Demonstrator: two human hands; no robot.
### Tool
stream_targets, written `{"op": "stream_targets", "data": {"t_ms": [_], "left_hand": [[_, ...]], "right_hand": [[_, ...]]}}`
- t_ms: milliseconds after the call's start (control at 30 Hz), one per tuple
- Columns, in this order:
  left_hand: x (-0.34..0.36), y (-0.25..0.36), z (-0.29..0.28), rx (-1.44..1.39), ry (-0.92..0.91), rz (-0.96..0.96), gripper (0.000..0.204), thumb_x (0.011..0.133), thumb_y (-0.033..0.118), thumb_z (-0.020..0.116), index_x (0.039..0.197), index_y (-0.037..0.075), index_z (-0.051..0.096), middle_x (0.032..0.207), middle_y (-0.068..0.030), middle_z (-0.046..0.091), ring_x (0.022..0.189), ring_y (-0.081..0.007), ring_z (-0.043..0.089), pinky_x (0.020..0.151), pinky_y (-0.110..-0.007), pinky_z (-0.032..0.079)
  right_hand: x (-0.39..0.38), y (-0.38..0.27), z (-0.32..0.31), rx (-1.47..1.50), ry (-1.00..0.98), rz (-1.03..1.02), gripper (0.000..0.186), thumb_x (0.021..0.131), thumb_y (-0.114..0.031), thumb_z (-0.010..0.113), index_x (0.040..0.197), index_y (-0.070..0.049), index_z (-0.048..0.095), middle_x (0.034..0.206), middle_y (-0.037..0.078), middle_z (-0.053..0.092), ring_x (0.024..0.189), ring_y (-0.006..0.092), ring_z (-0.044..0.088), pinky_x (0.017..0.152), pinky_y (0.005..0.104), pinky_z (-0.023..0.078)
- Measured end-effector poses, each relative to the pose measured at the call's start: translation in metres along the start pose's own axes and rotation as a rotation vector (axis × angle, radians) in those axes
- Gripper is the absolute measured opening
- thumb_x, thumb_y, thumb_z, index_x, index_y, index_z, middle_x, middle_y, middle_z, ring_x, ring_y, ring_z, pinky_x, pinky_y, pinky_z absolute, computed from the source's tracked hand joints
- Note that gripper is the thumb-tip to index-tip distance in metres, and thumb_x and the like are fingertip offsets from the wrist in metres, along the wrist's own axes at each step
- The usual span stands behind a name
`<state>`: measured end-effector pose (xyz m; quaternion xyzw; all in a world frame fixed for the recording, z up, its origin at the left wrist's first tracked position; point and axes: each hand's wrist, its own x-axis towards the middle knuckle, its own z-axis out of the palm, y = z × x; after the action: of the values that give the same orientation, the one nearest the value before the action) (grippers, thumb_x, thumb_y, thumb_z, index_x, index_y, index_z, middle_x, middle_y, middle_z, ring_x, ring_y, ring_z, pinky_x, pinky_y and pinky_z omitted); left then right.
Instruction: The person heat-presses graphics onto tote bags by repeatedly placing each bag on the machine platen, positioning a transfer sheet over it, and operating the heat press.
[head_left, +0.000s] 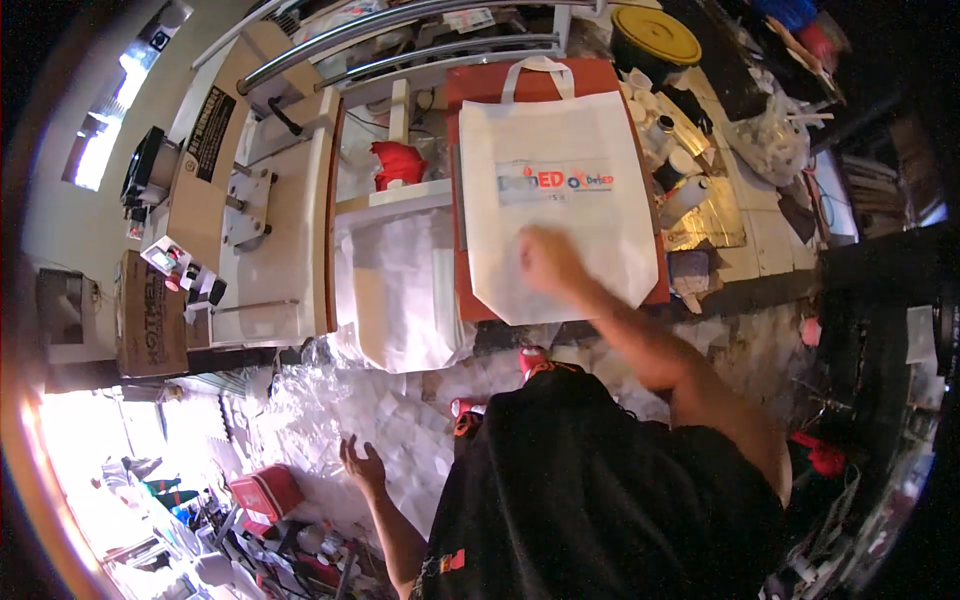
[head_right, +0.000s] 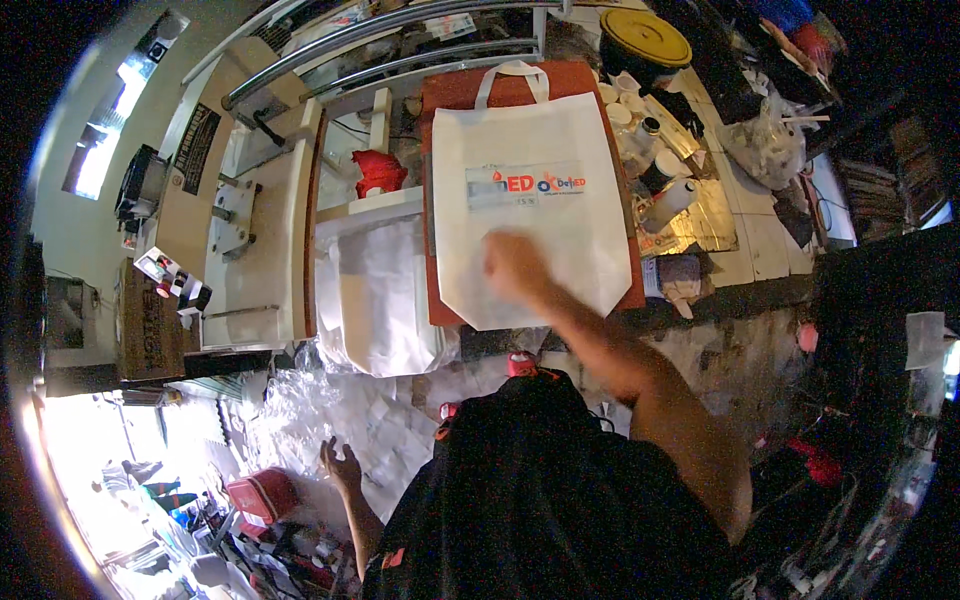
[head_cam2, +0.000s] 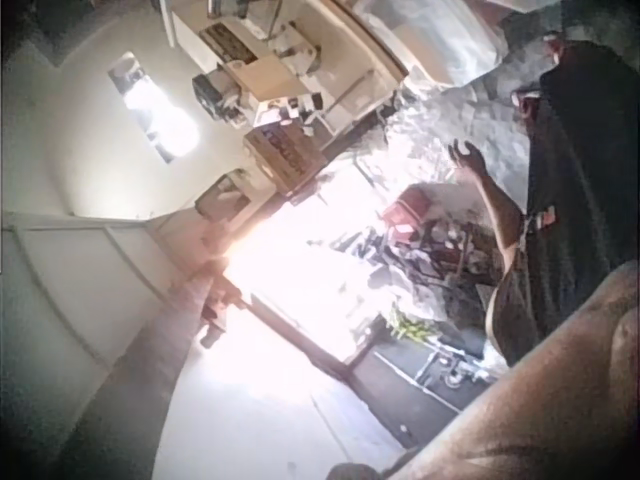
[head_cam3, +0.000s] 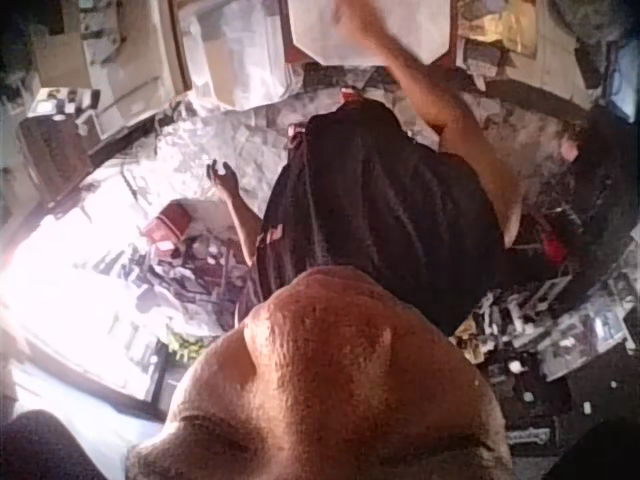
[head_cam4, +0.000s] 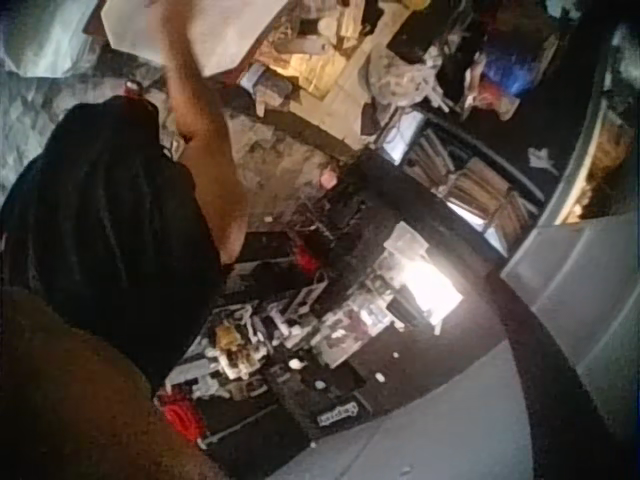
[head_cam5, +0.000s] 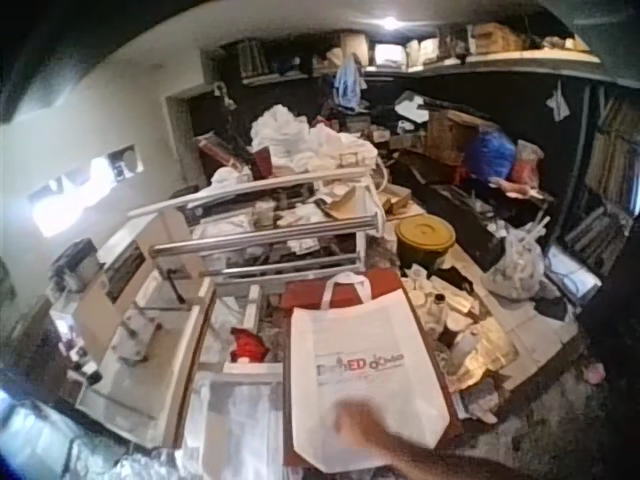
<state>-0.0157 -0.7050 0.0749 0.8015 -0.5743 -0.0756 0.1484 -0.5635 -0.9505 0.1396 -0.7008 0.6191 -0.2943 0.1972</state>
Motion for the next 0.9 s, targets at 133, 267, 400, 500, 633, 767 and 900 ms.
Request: {"op": "stream_targets", "data": {"t_ms": [133,267,400,500,633,767,900], "left_hand": [[-0.02,-0.02,0.033,-0.121,-0.1,-0.024,0.036,0.088,0.017,0.065,0.121,0.004,0.063,0.138,-0.0244,0.05,0.119,-0.0364,0.056,0.095,-0.043,0.052],[-0.017,-0.008,0.036,-0.661,-0.51,-0.589,0.048,0.1,0.039,0.049,0.133,0.005,0.055,0.124,-0.0137,0.063,0.098,-0.0236,0.067,0.081,-0.034,0.052],[-0.064,-0.044,0.01,-1.131,-0.747,-0.855,0.054,0.098,0.034,0.053,0.14,0.002,0.043,0.123,-0.0204,0.064,0.095,-0.0297,0.07,0.075,-0.035,0.055],[-0.122,-0.095,0.018,-0.985,-0.721,-0.953,0.057,0.099,0.033,0.053,0.136,-0.008,0.043,0.12,-0.0266,0.062,0.098,-0.0332,0.068,0.072,-0.039,0.061],[-0.227,-0.172,0.015,-0.868,-0.685,-1.133,0.058,0.1,0.034,0.051,0.137,-0.01,0.042,0.119,-0.0273,0.061,0.099,-0.0321,0.067,0.069,-0.041,0.063],[-0.242,-0.194,-0.025,-0.589,-0.921,-0.912,0.044,0.098,0.03,0.055,0.125,-0.005,0.059,0.104,-0.0186,0.066,0.085,-0.0277,0.069,0.068,-0.034,0.06],[-0.236,-0.221,-0.042,-0.461,-0.883,-0.905,0.033,0.096,0.022,0.055,0.114,-0.006,0.063,0.1,-0.0145,0.067,0.083,-0.0217,0.067,0.069,-0.032,0.059]], "right_hand": [[-0.067,-0.115,0.051,0.693,-0.803,-0.132,0.014,0.083,-0.016,0.068,0.091,-0.006,0.061,0.084,0.01,0.066,0.079,0.0226,0.065,0.071,0.0361,0.05],[-0.116,-0.128,0.162,0.609,-0.823,-0.152,0.019,0.083,-0.019,0.068,0.093,-0.006,0.059,0.084,0.014,0.067,0.078,0.0284,0.066,0.067,0.0401,0.05],[-0.152,-0.099,0.285,0.454,-0.898,0.025,0.037,0.082,-0.033,0.07,0.105,-0.006,0.061,0.095,0.019,0.069,0.088,0.0358,0.068,0.075,0.0452,0.053],[-0.122,-0.106,0.281,-0.084,-1.023,0.074,0.069,0.08,-0.057,0.068,0.12,-0.001,0.058,0.108,0.027,0.066,0.103,0.042,0.064,0.089,0.0482,0.051],[-0.086,-0.068,0.355,-0.18,-0.684,0.439,0.087,0.08,-0.066,0.064,0.129,0.005,0.051,0.122,0.03,0.06,0.113,0.0426,0.06,0.096,0.0481,0.048],[-0.044,-0.016,0.411,-0.222,-0.299,0.769,0.094,0.078,-0.063,0.068,0.134,0.009,0.046,0.13,0.032,0.054,0.123,0.0417,0.054,0.103,0.0461,0.043],[-0.024,-0.04,0.413,-0.17,-0.23,0.952,0.088,0.074,-0.051,0.075,0.128,0.014,0.048,0.126,0.034,0.056,0.118,0.0421,0.057,0.1,0.0455,0.046]]}}
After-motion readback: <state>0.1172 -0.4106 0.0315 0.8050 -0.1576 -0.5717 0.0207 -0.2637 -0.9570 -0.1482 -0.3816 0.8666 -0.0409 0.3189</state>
